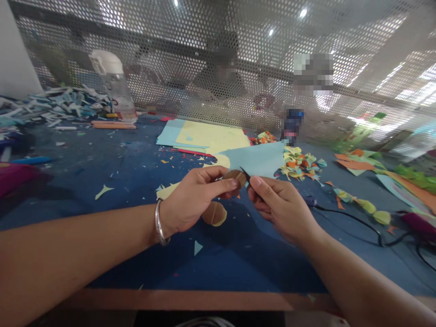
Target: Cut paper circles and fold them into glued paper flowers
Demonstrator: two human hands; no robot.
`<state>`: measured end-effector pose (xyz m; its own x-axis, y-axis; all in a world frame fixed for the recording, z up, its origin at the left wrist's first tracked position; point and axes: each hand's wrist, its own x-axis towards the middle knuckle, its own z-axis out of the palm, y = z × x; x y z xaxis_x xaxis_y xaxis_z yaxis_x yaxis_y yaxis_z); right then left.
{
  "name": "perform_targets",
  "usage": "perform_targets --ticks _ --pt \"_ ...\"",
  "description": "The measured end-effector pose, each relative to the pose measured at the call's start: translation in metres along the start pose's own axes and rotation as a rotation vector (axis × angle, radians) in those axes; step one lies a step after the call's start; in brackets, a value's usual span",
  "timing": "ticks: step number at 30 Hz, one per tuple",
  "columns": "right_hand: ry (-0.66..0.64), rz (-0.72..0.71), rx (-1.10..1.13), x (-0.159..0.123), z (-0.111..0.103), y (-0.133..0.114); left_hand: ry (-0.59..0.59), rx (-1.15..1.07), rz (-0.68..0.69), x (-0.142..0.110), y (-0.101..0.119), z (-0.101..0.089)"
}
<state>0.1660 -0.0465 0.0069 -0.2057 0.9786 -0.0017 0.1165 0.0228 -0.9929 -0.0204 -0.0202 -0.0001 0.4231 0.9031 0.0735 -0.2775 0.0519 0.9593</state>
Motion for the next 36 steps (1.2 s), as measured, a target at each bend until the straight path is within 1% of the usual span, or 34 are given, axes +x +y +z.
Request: perform_targets --ticks 3,8,12,20,25,31,36 --pt "-0.004 -0.012 -0.002 0.0007 -0.0002 0.0011 0.018 -0.028 -0.012 0.0009 -0.002 -0.0002" --pt "-0.007 -0.027 -0.025 0.0001 -0.0005 0.0017 0.014 -0.099 -0.029 0.0023 -0.0029 -0.0004" --pt "-0.002 -0.028 -0.049 -0.001 -0.0018 0.002 0.027 -0.072 -0.037 0.0029 0.0001 -0.0011" --pt "-0.008 -0.046 -0.082 0.0009 -0.0039 0.0026 0.111 -0.094 -0.04 0.0044 0.0044 -0.0008" --pt "-0.004 -0.047 -0.093 0.0016 -0.0038 0.0028 0.073 -0.105 -0.068 0.0065 0.002 -0.0038" --pt "0.007 -0.04 -0.132 0.0015 -0.0049 0.003 0.044 -0.05 -0.096 0.0063 0.0008 -0.0075" --pt "0.031 -0.044 -0.155 0.0007 -0.0072 0.0041 0.055 -0.075 -0.088 0.0058 0.0028 -0.0069"
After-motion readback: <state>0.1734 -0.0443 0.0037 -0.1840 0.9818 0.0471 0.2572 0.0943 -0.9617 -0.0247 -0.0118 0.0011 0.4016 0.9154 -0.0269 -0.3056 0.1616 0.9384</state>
